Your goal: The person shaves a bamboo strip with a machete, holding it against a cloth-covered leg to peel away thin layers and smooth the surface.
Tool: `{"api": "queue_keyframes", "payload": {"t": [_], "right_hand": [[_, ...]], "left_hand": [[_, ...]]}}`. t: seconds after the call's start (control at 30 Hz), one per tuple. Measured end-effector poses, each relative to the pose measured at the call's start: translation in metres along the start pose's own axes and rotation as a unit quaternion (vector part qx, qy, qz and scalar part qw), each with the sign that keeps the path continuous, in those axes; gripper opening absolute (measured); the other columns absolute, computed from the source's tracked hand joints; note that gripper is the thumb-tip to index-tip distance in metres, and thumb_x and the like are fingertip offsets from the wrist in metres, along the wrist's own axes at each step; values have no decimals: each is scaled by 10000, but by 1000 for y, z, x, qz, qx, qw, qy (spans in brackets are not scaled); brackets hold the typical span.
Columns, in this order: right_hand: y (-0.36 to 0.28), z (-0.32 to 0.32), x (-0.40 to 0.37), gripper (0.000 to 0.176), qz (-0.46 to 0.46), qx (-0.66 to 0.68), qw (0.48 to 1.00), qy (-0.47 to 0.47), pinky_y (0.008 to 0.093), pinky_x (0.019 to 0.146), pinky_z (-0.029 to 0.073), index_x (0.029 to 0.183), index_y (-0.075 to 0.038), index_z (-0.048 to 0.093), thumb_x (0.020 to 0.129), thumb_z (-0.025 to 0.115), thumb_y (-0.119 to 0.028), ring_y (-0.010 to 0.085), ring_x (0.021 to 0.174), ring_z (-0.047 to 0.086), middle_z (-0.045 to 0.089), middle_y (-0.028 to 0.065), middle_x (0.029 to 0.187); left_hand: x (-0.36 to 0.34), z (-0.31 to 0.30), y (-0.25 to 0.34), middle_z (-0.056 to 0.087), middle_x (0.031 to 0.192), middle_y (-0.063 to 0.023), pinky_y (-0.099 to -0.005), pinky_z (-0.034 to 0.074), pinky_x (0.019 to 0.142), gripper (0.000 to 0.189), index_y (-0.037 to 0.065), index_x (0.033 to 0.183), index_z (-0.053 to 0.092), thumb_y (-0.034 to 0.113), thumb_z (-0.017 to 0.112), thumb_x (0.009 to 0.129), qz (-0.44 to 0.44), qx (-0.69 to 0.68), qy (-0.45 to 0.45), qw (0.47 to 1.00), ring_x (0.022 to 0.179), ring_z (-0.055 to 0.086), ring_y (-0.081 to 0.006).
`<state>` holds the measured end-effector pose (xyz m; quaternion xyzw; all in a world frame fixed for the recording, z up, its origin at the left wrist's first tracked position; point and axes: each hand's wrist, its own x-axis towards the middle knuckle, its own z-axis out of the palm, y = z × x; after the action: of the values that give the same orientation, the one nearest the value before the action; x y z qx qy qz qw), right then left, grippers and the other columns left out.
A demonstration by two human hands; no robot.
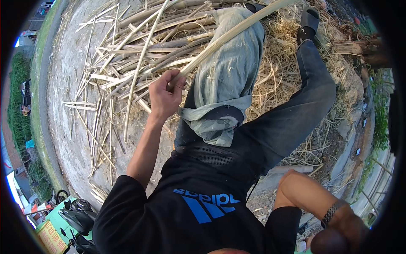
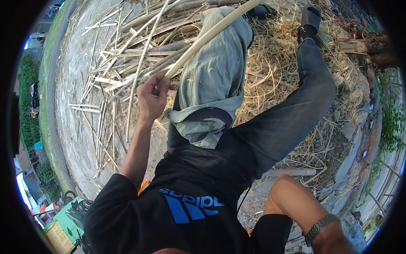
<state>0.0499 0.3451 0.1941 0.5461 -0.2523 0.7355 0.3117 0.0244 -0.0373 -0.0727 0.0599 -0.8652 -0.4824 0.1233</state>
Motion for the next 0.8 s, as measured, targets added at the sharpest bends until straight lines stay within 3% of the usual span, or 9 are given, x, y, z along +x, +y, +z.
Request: {"api": "queue_keyframes", "payload": {"t": [0.07,0.13,0.17,0.2,0.23,0.33,0.5,0.63,0.8], "right_hand": [[-3,-7,-16,367,-17,-5,998,61,306,1020,576,1388,-75,627,1025,612,-119,127,1127,652,573,39,1434],[0,-18,-57,65,115,156,957,218,330,633,630,926,-52,620,936,663,-100,83,443,529,487,-37,666],[-2,-27,-85,120,161,55,949,266,265,549,591,1031,-43,599,921,633,-11,74,452,523,541,12,792],[37,-11,-106,251,186,-265,912,252,267,498,590,1077,-52,531,883,618,81,68,487,539,558,66,949],[50,-29,-118,394,286,-113,939,152,264,454,569,1120,-67,481,836,692,107,72,514,542,567,135,1153],[93,-20,-164,261,374,-357,834,193,257,491,579,1012,-17,505,900,709,101,60,472,539,636,278,1286],[133,-21,-197,262,416,-452,768,182,200,448,476,1036,26,661,843,834,63,35,512,597,740,86,817],[140,-26,-208,249,415,-498,743,166,209,405,364,1103,24,717,878,824,17,33,457,549,639,-9,633],[144,-23,-217,213,397,-517,739,171,206,406,360,1070,10,723,881,822,14,34,465,561,649,-4,638]], "left_hand": [[-1,1,25,748,796,-118,-258,517,555,169,-19,1050,714,96,772,941,8,37,19,999,631,682,-116],[-5,5,39,755,813,-128,-270,515,539,153,-2,1043,736,66,781,914,68,100,66,991,587,687,-159],[-8,9,43,762,834,-123,-280,517,536,159,16,1039,757,39,790,884,75,99,87,988,590,696,-176],[-10,12,47,762,834,-123,-280,517,536,159,16,1039,757,39,790,884,79,96,88,988,590,696,-176],[-12,13,51,765,841,-116,-279,518,539,174,20,1043,763,28,792,872,105,101,87,985,589,695,-173],[-18,16,72,771,855,-108,-276,523,551,210,24,1047,772,2,796,839,155,109,77,979,586,692,-164],[-29,25,94,764,828,-103,-275,519,539,218,22,1046,776,-20,792,832,145,101,53,983,569,684,-154],[-28,33,99,762,822,-102,-271,514,527,210,19,1043,774,-20,791,837,119,91,48,987,566,685,-154],[-28,38,98,760,825,-101,-279,513,527,211,27,1051,772,-4,790,843,114,105,51,987,579,691,-162]]}}
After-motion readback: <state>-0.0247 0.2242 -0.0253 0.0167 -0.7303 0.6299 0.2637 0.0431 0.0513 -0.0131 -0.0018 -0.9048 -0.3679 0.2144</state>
